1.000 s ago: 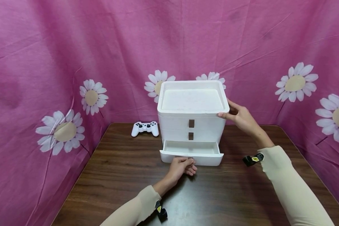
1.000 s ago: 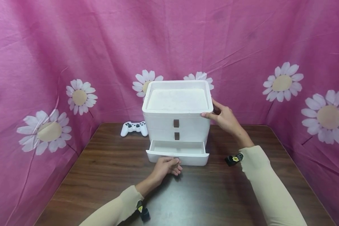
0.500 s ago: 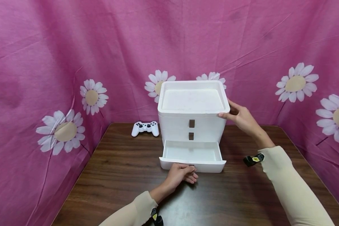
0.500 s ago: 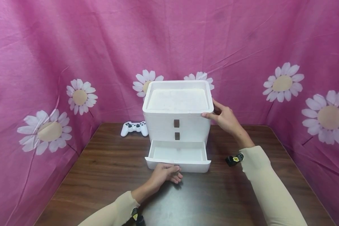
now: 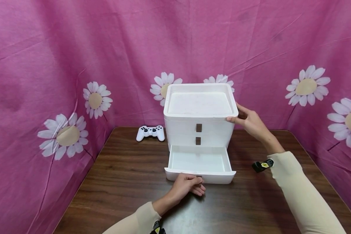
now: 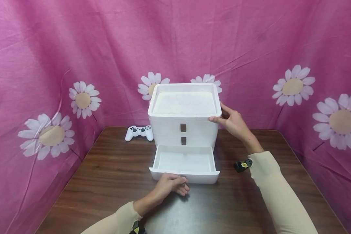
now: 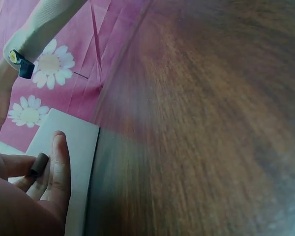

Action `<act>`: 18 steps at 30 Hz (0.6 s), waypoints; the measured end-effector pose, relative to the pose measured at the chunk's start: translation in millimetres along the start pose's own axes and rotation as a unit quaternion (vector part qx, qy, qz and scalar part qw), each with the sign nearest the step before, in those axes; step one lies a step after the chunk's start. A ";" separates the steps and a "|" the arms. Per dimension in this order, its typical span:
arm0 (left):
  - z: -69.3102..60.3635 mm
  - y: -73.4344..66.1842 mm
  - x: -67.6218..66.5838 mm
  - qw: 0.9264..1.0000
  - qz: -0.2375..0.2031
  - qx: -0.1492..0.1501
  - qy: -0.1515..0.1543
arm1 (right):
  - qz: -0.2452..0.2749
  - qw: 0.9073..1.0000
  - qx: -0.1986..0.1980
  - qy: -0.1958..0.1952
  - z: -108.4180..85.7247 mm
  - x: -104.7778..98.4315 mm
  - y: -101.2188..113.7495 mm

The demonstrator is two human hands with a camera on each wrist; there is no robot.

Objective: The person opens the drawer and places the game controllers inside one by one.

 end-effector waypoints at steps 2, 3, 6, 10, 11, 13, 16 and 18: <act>-1.5 0.3 -0.8 1.000 0.002 -0.001 -0.003 | 0.001 1.000 -0.002 -0.001 0.2 0.1 -0.1; -2.0 0.3 -1.1 1.000 0.002 -0.001 -0.004 | 0.001 1.000 -0.002 -0.002 0.3 0.2 -0.1; -2.7 0.6 -1.3 1.000 0.002 -0.001 -0.004 | 0.004 1.000 -0.002 0.000 0.4 0.5 -0.9; -2.8 1.2 -1.2 1.000 0.004 -0.004 -0.002 | 0.003 1.000 0.001 0.003 0.3 1.0 -1.8; -2.9 1.1 -1.1 1.000 0.005 -0.004 -0.001 | 0.003 1.000 0.001 0.003 0.2 1.0 -1.8; -3.4 0.6 -1.2 1.000 0.013 -0.004 0.000 | 0.003 1.000 0.001 0.002 0.2 0.7 -2.1; -4.8 -0.6 -1.9 0.999 0.039 -0.007 0.006 | 0.004 1.000 0.000 0.002 0.8 0.8 -2.6; -6.2 -2.1 -3.4 0.998 0.067 -0.008 0.008 | 0.004 1.000 -0.001 0.003 1.3 0.9 -3.5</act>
Point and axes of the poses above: each hand's wrist, its own z-axis towards the middle knuckle, its own x-axis out of the palm, y = z × x, the point moved 6 cm from there along z, towards the middle knuckle, and after that the axes turned 4 degrees about y, right-handed, at the moved point
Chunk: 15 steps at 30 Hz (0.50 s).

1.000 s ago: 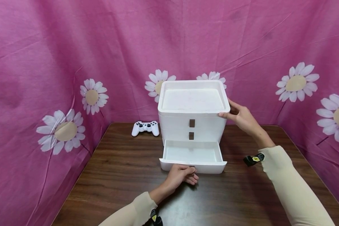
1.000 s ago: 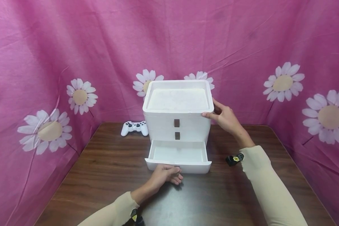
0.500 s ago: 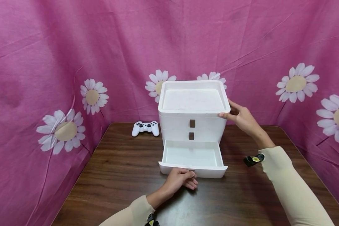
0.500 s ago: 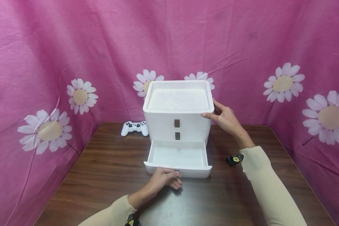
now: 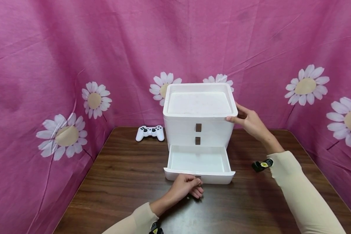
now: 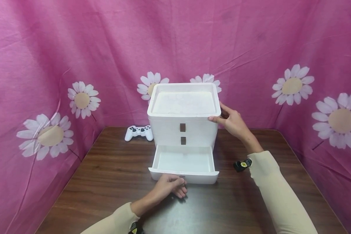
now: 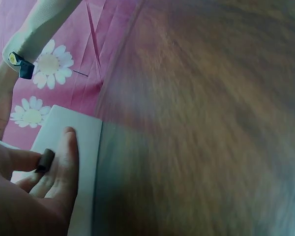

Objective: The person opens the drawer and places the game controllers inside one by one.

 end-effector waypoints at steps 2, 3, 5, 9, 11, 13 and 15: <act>-2.3 -3.1 -3.4 1.000 0.030 0.001 -0.004 | 0.001 1.000 0.000 0.000 0.5 0.1 -0.3; -3.9 -5.8 -5.6 0.999 0.046 0.003 -0.006 | 0.001 1.000 0.001 0.000 0.6 0.0 -0.5; -6.9 -13.1 -11.3 0.997 0.077 0.008 -0.013 | 0.003 1.000 0.001 -0.001 0.7 -0.3 -0.9; -12.9 -34.6 -26.2 0.992 0.122 0.032 -0.022 | 0.005 1.000 0.000 -0.001 0.7 -0.7 -1.2; -14.8 -47.7 -35.7 0.988 0.147 0.049 -0.027 | 0.003 1.000 0.000 -0.001 0.5 -0.6 -1.1; -16.8 -61.1 -47.1 0.983 0.171 0.063 -0.035 | 0.001 1.000 0.000 0.000 0.2 -0.5 -0.9; -17.7 -74.3 -60.1 0.975 0.204 0.076 -0.047 | -0.001 1.000 0.000 0.000 0.2 -0.4 -0.5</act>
Point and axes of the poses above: each hand's wrist, its own z-axis towards the middle knuckle, its own x-axis out of the palm, y = z × x, the point moved 6 cm from there along z, towards the middle knuckle, and after that the axes turned 4 degrees about y, right-handed, at the moved point
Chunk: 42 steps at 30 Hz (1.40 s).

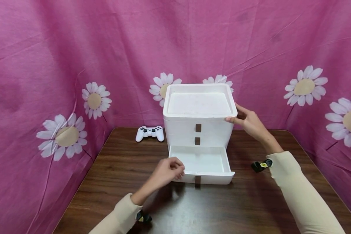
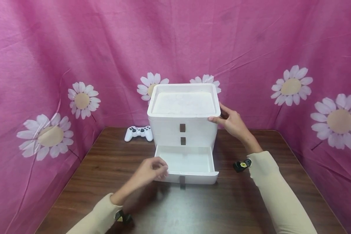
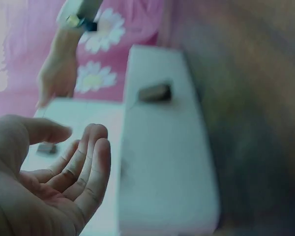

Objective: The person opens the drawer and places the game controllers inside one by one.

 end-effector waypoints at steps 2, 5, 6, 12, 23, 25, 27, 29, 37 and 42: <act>3.7 -4.8 -17.6 0.999 0.029 0.008 -0.014 | 0.001 1.000 0.001 0.000 0.3 0.0 -0.4; 10.1 -9.2 -44.3 0.998 0.052 0.009 -0.038 | 0.003 1.000 0.001 -0.002 0.9 0.0 -0.2; 12.8 -9.8 -52.9 0.997 0.054 0.009 -0.045 | 0.005 1.000 0.002 -0.003 1.0 0.1 0.0; 29.7 -13.0 -103.0 0.995 0.066 0.026 -0.073 | 0.007 1.000 -0.002 -0.008 1.6 0.9 2.0; 57.2 -15.1 -166.0 0.987 0.114 0.018 -0.109 | 0.019 1.000 -0.005 -0.010 -1.2 3.1 1.5; 63.3 -15.5 -173.0 0.986 0.125 0.019 -0.107 | 0.019 1.000 -0.004 -0.012 -1.9 2.7 0.9; 69.3 -15.5 -179.8 0.984 0.140 0.020 -0.106 | 0.020 1.000 -0.006 -0.012 -2.2 2.7 1.1; 75.1 -14.8 -186.7 0.981 0.158 0.018 -0.107 | 0.022 1.000 -0.007 -0.013 -1.9 2.6 1.2; 94.3 -13.7 -213.2 0.965 0.235 -0.010 -0.114 | 0.036 0.999 -0.012 -0.006 -3.2 3.4 1.8; 106.3 -9.6 -222.2 0.953 0.285 -0.026 -0.100 | 0.037 0.999 -0.014 -0.007 -3.1 3.0 3.2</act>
Point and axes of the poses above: each hand's wrist, its own z-axis towards the middle knuckle, its own x-axis out of the palm, y = z × x, the point moved 6 cm from there along z, towards the middle knuckle, and after that the axes turned 4 degrees about y, right-handed, at the moved point
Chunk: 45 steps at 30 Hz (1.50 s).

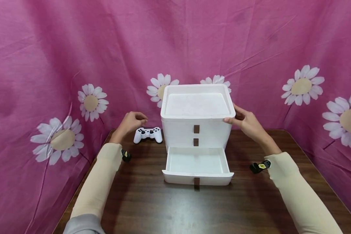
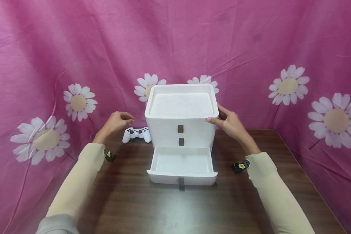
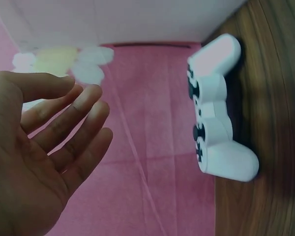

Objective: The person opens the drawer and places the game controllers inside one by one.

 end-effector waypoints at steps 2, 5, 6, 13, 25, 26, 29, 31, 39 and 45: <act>4.3 2.9 1.0 1.000 0.025 -0.004 0.012 | -0.005 1.000 -0.001 0.000 0.1 0.1 0.6; 9.7 6.2 4.2 0.998 0.059 -0.007 0.031 | -0.008 1.000 0.000 -0.001 0.5 0.1 0.3; 11.3 7.0 5.5 0.997 0.069 -0.008 0.037 | -0.006 1.000 0.001 -0.001 0.6 0.5 0.3; 21.9 13.4 18.5 0.987 0.140 -0.002 0.072 | 0.010 1.000 0.002 0.004 0.9 2.6 1.2; 34.8 31.4 61.1 0.975 0.179 -0.033 0.127 | 0.011 1.000 0.006 0.003 -0.1 2.2 0.7; 37.2 35.1 66.6 0.974 0.176 -0.032 0.138 | 0.012 1.000 0.007 0.003 0.0 2.2 0.2; 50.0 55.8 85.0 0.970 0.175 -0.026 0.167 | 0.009 1.000 0.007 0.003 -0.4 2.2 -0.6; 59.2 71.6 95.8 0.965 0.192 -0.016 0.179 | 0.002 1.000 0.007 0.001 -1.1 1.8 -0.9; 36.7 42.0 93.3 0.954 0.244 -0.011 0.173 | -0.003 1.000 0.003 -0.004 -1.7 0.8 -0.7; 27.7 34.4 91.8 0.948 0.271 -0.004 0.168 | -0.006 1.000 0.002 -0.007 -0.4 -0.4 -1.9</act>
Point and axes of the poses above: each hand's wrist, its own z-axis towards the middle knuckle, its own x-axis out of the palm, y = z × x, the point moved 6 cm from there along z, towards the middle knuckle, and after that the axes turned 4 degrees about y, right-handed, at the moved point
